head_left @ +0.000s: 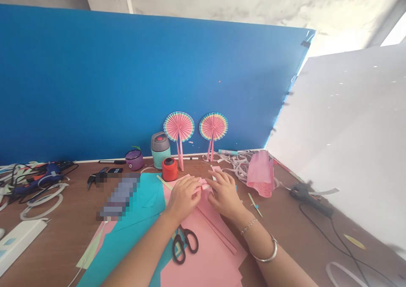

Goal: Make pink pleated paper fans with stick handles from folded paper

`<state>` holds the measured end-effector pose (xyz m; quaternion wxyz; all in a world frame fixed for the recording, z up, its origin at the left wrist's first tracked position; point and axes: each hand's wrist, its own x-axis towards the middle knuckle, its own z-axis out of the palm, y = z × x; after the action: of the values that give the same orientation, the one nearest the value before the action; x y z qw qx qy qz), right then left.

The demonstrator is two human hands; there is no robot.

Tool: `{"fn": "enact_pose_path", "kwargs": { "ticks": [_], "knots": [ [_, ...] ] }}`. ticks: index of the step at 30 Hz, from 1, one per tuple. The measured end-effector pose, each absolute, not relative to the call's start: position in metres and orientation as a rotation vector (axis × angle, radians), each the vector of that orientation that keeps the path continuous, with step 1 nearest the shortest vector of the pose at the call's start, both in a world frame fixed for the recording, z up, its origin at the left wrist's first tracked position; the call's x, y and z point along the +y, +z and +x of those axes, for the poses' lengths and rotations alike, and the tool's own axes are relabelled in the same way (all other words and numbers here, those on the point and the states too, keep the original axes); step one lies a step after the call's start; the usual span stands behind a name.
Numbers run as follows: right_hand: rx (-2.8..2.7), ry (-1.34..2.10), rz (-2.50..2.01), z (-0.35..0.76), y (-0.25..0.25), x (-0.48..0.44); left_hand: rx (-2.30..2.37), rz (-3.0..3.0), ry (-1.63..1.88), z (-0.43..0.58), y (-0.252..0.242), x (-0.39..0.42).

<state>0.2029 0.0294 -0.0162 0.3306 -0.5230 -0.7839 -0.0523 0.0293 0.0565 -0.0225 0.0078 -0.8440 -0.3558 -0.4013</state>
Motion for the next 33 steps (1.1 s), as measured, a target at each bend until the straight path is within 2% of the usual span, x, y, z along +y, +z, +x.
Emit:
{"fn": "enact_pose_path", "kwargs": {
  "ticks": [15, 33],
  "knots": [
    [-1.613, 0.684, -1.295, 0.2054, -0.0219, 0.0349, -0.976, -2.695, -1.202, 0.0312, -0.0128, 0.0513],
    [-1.615, 0.727, -1.261, 0.2073, -0.0171, 0.0344, -0.992, -2.722, -1.244, 0.0313, -0.0145, 0.0524]
  ]
}}
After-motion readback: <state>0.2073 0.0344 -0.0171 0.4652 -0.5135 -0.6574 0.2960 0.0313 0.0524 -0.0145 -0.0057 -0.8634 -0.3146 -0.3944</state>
